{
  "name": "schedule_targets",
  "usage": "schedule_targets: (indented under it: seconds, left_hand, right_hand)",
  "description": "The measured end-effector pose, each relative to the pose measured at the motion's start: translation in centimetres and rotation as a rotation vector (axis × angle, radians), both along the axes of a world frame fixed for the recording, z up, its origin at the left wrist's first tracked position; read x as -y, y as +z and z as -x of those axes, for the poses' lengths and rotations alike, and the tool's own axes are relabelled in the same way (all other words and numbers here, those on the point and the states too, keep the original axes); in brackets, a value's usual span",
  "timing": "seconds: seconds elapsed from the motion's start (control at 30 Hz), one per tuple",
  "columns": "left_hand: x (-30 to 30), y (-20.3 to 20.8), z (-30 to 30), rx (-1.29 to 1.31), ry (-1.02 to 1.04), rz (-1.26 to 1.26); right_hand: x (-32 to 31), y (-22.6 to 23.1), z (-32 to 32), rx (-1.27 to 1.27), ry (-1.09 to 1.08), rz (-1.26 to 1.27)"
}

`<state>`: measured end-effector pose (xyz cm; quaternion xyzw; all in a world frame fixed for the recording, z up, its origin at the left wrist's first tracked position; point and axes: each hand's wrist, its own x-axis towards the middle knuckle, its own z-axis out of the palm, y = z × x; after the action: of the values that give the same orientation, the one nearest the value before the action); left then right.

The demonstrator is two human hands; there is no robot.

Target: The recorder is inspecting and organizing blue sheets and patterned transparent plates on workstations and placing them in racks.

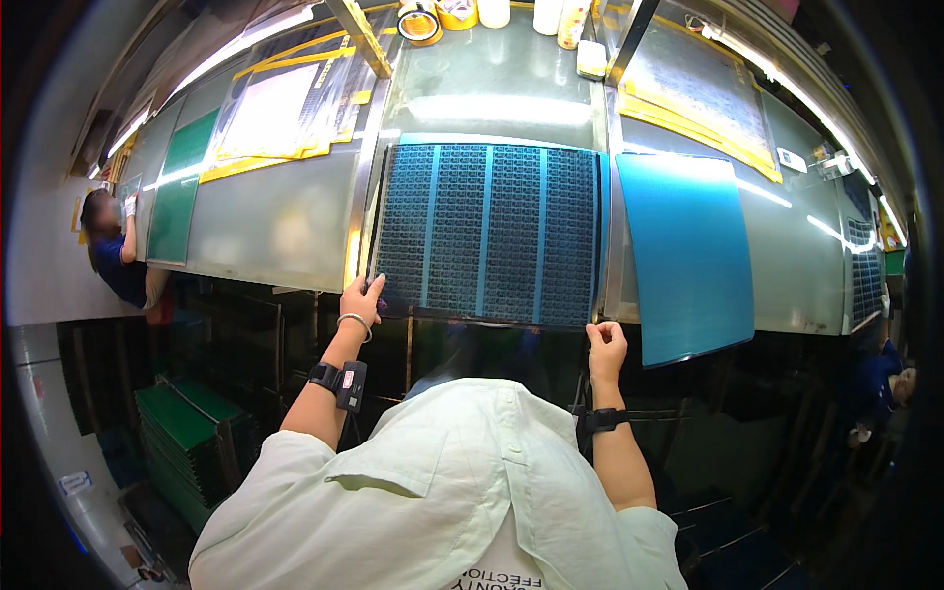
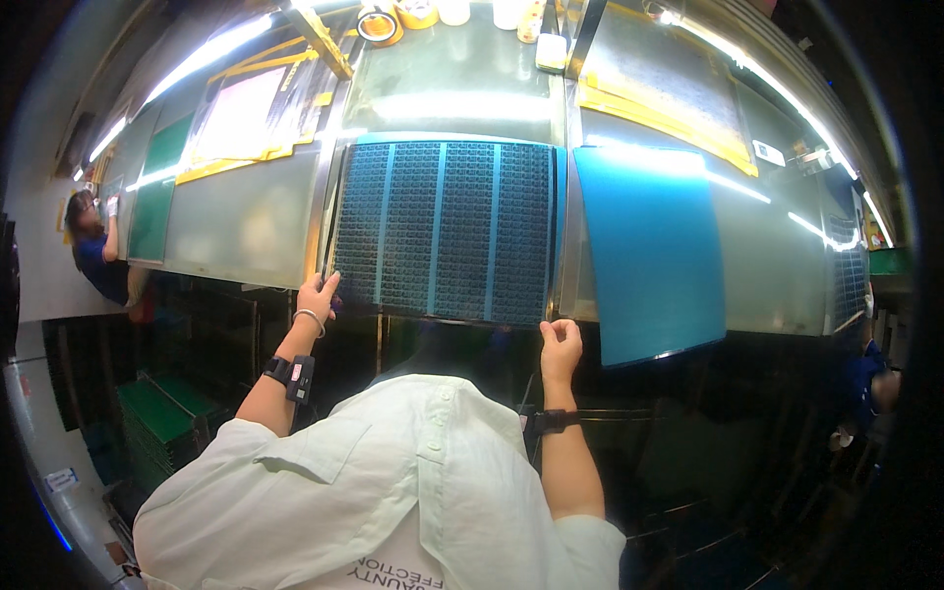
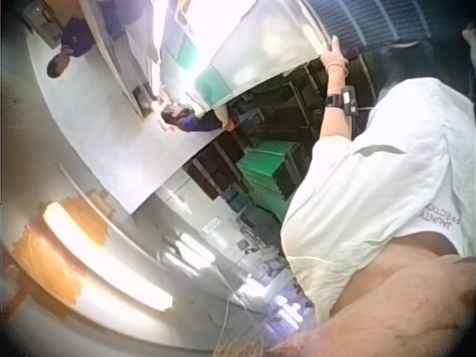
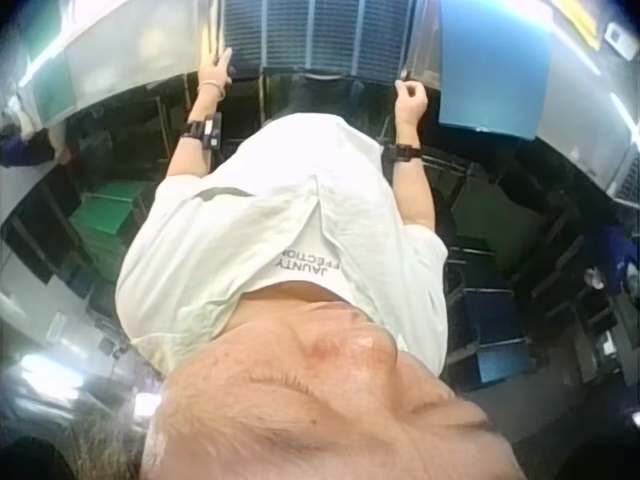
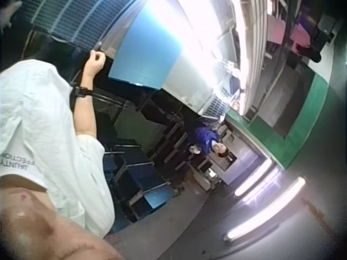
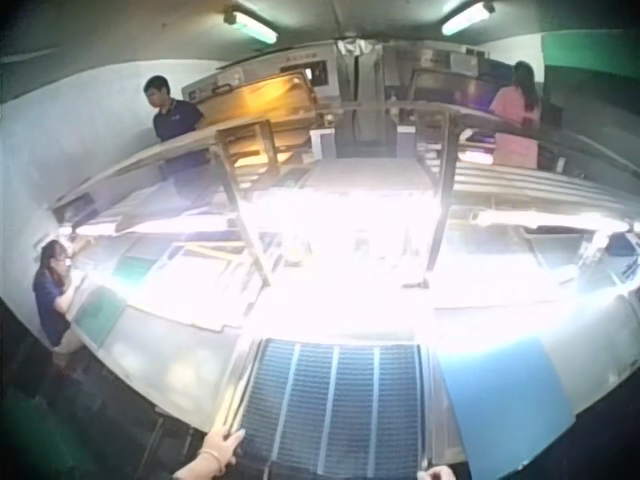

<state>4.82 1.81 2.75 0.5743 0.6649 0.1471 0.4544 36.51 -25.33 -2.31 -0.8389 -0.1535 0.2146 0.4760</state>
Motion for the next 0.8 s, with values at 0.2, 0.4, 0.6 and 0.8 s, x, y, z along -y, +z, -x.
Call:
schedule_targets:
  seconds: [0.2,0.4,0.6,0.8]
  left_hand:
    - [-0.6,-2.0,0.8,0.149,-0.024,0.026]
    - [-0.9,-1.4,1.1,0.158,0.003,0.126]
    - [-0.8,-1.7,1.3,0.259,-0.002,0.084]
    - [-0.3,-2.6,2.1,0.318,0.031,0.121]
  right_hand:
    - [-0.8,0.4,-0.1,-0.242,-0.052,-0.129]
    - [-0.9,0.4,0.1,-0.155,-0.012,-0.085]
    - [-0.3,-0.1,-0.6,-0.172,0.004,-0.085]
    - [-1.2,0.6,-1.2,-0.154,-0.021,-0.083]
